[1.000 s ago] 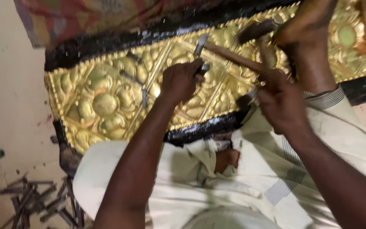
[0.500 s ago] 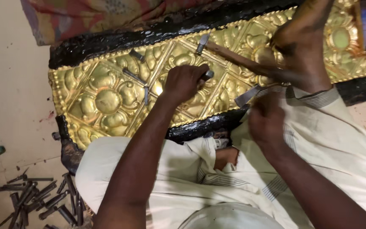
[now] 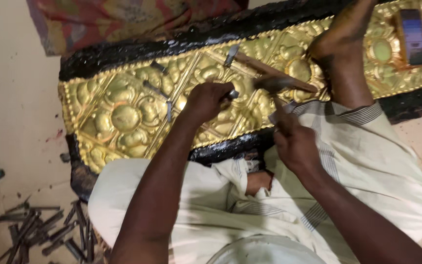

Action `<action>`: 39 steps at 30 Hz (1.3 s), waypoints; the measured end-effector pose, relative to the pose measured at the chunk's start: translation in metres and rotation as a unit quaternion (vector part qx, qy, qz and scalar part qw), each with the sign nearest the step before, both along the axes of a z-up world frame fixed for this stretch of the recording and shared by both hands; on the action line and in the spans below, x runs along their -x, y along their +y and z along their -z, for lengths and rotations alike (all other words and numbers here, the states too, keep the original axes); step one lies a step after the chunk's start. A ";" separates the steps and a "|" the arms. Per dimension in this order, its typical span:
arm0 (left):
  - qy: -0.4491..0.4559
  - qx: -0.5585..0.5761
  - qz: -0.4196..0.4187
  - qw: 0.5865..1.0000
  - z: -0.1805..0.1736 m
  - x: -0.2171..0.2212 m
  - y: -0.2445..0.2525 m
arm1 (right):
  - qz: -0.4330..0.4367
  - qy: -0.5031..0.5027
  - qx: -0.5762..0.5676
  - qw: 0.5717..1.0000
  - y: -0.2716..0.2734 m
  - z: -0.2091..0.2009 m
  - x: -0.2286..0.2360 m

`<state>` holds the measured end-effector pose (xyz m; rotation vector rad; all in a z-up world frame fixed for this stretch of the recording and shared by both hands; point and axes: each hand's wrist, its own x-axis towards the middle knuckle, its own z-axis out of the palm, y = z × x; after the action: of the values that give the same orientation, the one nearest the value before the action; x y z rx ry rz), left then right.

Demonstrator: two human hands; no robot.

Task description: The person is hammering a chisel on a gold-colored metal panel to create or refine a decorative pattern. They use a hammer in their right hand and a chisel in their left hand, striking the chisel repeatedly on the surface.

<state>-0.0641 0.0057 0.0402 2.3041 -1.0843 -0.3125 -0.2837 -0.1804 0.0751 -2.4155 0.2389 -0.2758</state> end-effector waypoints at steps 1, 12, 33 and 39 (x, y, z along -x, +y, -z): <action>0.006 -0.007 -0.004 1.000 0.004 0.003 0.005 | 0.078 0.002 -0.070 0.995 0.005 -0.003 0.000; 0.089 0.015 -0.014 0.996 0.001 0.011 0.017 | 0.103 -0.053 -0.070 0.991 0.019 -0.008 -0.003; 0.071 0.083 0.000 0.994 0.007 0.013 0.036 | -0.023 -0.051 0.056 0.997 0.019 -0.007 -0.007; 0.088 0.092 -0.028 0.991 0.006 0.011 0.037 | -0.017 0.014 -0.005 1.000 0.018 -0.017 -0.019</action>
<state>-0.0750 0.0422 0.0345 2.0959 -0.9201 -0.3713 -0.2644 -0.1626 0.0923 -2.4119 0.2101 -0.2244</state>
